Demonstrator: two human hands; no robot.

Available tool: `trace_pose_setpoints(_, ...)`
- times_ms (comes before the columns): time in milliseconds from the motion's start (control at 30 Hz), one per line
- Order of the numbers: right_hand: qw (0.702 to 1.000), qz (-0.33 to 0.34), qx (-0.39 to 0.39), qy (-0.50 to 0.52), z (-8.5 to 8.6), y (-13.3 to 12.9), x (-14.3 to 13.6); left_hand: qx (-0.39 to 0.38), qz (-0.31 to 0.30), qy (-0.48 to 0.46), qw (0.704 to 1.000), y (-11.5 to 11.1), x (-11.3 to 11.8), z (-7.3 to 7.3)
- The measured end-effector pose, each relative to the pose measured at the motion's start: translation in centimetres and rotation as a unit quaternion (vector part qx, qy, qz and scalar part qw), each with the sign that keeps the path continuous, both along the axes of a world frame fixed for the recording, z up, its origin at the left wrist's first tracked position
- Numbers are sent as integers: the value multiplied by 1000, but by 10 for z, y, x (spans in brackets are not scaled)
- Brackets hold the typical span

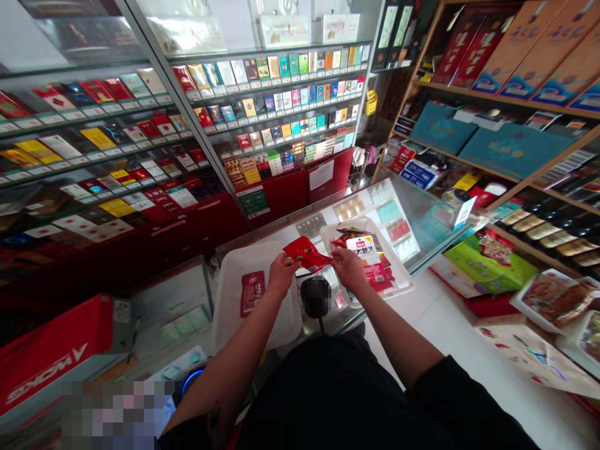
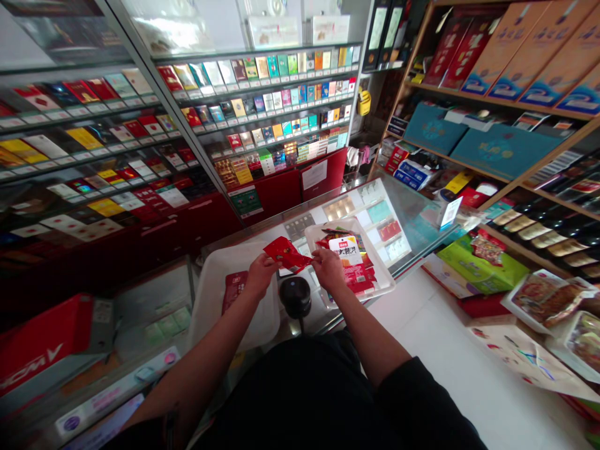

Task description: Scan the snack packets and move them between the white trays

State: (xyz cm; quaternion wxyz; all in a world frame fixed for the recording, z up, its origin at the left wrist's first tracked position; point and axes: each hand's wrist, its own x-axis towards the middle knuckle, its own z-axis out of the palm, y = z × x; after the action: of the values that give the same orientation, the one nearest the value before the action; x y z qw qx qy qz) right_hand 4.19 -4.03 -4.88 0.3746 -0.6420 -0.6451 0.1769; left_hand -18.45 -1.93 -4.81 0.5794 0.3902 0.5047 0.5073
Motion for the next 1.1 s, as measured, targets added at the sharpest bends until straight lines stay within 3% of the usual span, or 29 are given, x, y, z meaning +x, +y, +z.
trace_pose_setpoints(200,1000,26,14,-3,-6,3,-2,29,23,47,998,-1,-5,-5)
trace_pose_setpoints(433,999,31,7,3,-3,6,-7,8,33,28,999,-6,-7,1)
trace_pose_setpoints(767,998,-4,-53,39,4,15,-11,19,33,22,999,-4,-7,-6)
trace_pose_setpoints(1100,993,-31,-108,24,9,24,-14,-24,90,28,995,-11,0,-5)
